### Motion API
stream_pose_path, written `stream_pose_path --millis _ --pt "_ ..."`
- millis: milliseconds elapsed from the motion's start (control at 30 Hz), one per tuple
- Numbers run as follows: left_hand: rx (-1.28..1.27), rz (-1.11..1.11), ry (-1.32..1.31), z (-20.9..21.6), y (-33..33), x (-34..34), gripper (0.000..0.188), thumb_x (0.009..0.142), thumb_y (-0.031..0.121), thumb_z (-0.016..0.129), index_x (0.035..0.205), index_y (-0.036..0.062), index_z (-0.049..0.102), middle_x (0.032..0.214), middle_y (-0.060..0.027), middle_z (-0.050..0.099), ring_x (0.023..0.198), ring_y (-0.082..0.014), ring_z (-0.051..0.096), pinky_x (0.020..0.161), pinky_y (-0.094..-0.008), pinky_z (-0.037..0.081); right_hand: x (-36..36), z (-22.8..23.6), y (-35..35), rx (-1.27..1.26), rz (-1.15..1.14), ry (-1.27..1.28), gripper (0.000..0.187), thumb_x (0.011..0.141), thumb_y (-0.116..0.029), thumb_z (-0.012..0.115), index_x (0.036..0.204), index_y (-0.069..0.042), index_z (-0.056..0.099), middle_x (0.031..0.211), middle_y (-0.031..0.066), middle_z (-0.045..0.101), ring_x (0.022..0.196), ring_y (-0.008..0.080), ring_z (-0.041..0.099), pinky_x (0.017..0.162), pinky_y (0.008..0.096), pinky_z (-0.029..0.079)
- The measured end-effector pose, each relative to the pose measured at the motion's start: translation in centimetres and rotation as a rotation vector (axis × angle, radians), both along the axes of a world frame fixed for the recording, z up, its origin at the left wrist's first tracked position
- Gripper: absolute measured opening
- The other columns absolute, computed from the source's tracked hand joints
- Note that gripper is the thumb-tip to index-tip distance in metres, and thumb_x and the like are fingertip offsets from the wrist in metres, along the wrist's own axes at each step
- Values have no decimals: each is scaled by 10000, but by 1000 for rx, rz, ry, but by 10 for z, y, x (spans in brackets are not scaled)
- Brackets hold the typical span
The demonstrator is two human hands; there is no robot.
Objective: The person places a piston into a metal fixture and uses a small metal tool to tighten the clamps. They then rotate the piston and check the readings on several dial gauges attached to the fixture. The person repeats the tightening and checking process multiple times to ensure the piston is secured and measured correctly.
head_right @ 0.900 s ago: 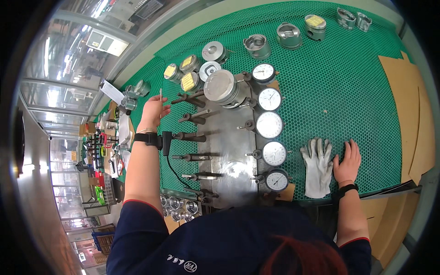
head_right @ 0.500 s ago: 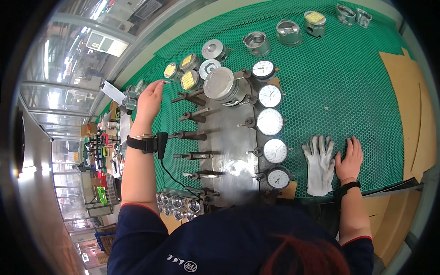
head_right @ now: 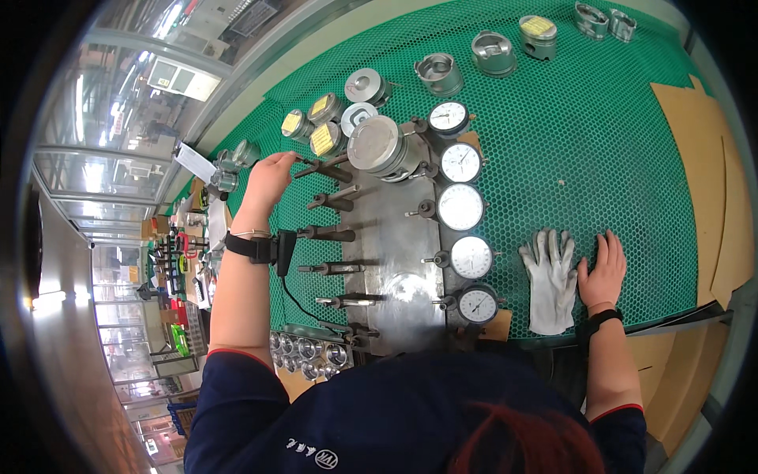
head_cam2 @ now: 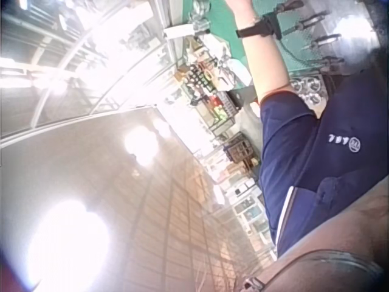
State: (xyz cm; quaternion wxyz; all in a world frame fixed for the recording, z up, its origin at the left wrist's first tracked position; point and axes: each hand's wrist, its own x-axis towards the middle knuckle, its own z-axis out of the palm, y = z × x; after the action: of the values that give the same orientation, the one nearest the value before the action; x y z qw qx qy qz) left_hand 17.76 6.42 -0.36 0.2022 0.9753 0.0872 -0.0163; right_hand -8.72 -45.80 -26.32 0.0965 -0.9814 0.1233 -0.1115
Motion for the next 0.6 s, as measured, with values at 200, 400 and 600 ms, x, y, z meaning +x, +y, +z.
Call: stream_pose_path --millis 200,400,600 --pt "-222 133 169 9 -20 -5 369 1011 327 521 1085 10 693 671 -32 598 451 -118 443 428 -280 379 -1 1 0 -9 1 -4 602 862 -195 633 1420 -45 465 1521 155 432 1416 367 384 1170 490 292" --pt "-380 147 299 21 -38 -8 385 1046 279 454 1207 -47 582 740 -74 649 500 -123 488 466 -290 439 1 2 1 -14 4 -11 598 851 -201 638 1402 -36 475 1512 162 440 1408 369 393 1164 499 301" --pt "-214 -37 420 25 -23 0 376 1061 267 424 1217 -50 549 802 -108 677 518 -121 500 491 -294 460 0 2 1 -10 -3 -8 594 849 -199 636 1399 -35 481 1511 158 442 1410 367 392 1167 495 299"
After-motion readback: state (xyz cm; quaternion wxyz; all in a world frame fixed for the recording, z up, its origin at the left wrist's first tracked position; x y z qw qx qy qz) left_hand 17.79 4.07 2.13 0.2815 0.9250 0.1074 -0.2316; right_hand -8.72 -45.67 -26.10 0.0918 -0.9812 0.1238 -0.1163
